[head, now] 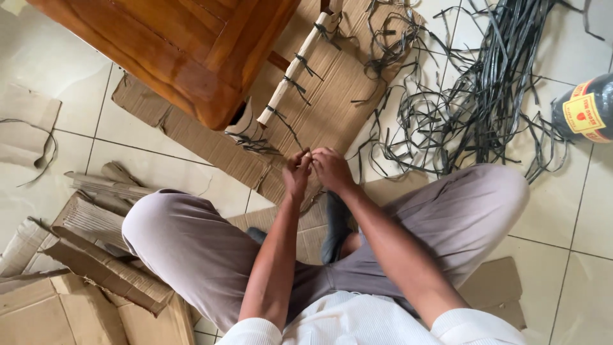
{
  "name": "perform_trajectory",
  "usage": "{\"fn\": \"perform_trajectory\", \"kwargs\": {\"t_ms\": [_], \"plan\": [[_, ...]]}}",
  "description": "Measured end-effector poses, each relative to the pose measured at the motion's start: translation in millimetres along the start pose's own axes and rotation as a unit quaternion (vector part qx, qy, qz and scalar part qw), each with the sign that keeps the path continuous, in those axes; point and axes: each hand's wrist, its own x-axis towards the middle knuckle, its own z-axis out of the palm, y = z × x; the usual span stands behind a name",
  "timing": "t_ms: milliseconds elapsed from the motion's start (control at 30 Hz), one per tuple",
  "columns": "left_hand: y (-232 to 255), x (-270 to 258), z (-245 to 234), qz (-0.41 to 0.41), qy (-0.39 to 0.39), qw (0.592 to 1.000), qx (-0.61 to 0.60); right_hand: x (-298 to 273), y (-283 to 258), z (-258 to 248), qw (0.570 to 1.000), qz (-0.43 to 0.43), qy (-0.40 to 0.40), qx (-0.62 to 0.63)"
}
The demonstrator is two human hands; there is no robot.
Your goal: Packaging a wooden chair using cardboard sheets and plastic strapping.
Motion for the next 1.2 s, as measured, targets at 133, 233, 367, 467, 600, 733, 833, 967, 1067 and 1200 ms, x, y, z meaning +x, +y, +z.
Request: {"fn": "perform_trajectory", "kwargs": {"t_ms": [133, 233, 367, 467, 600, 733, 833, 967, 1067, 1200], "plan": [[-35.7, 17.8, -19.3, 0.031, 0.018, 0.998, -0.059, 2.1, -21.0, -5.6, 0.998, 0.027, -0.013, 0.049], [-6.9, 5.8, -17.3, -0.017, 0.067, 0.992, -0.104, 8.0, -33.4, -10.6, 0.990, 0.091, -0.014, 0.108], [-4.6, 7.4, -23.2, -0.011, 0.105, 0.982, -0.154, 8.8, -29.1, -5.3, 0.979, 0.131, -0.010, 0.156], [-10.5, 11.5, -29.5, -0.003, 0.123, 0.981, -0.149, 8.3, -21.3, 4.6, 0.974, 0.163, -0.055, 0.151], [-31.1, 21.0, -42.4, 0.028, 0.146, 0.977, -0.153, -2.6, 15.6, 36.1, 0.970, 0.192, -0.065, 0.134], [-40.1, 31.6, -61.7, 0.049, 0.200, 0.968, -0.142, -2.9, 39.3, 48.3, 0.960, 0.232, -0.076, 0.135], [-17.9, 29.3, -69.6, 0.037, 0.230, 0.957, -0.172, -2.4, 57.6, 58.6, 0.949, 0.274, -0.066, 0.142], [-11.6, 37.8, -92.8, 0.073, 0.317, 0.925, -0.198, -3.2, 84.3, 73.8, 0.883, 0.402, 0.031, 0.238], [-1.0, 42.5, -108.4, 0.093, 0.356, 0.906, -0.208, 2.0, 86.6, 72.9, 0.791, 0.485, 0.103, 0.358], [27.7, 51.9, -119.1, 0.104, 0.349, 0.909, -0.202, 28.6, 60.2, 68.8, 0.715, 0.513, 0.105, 0.464]]}}
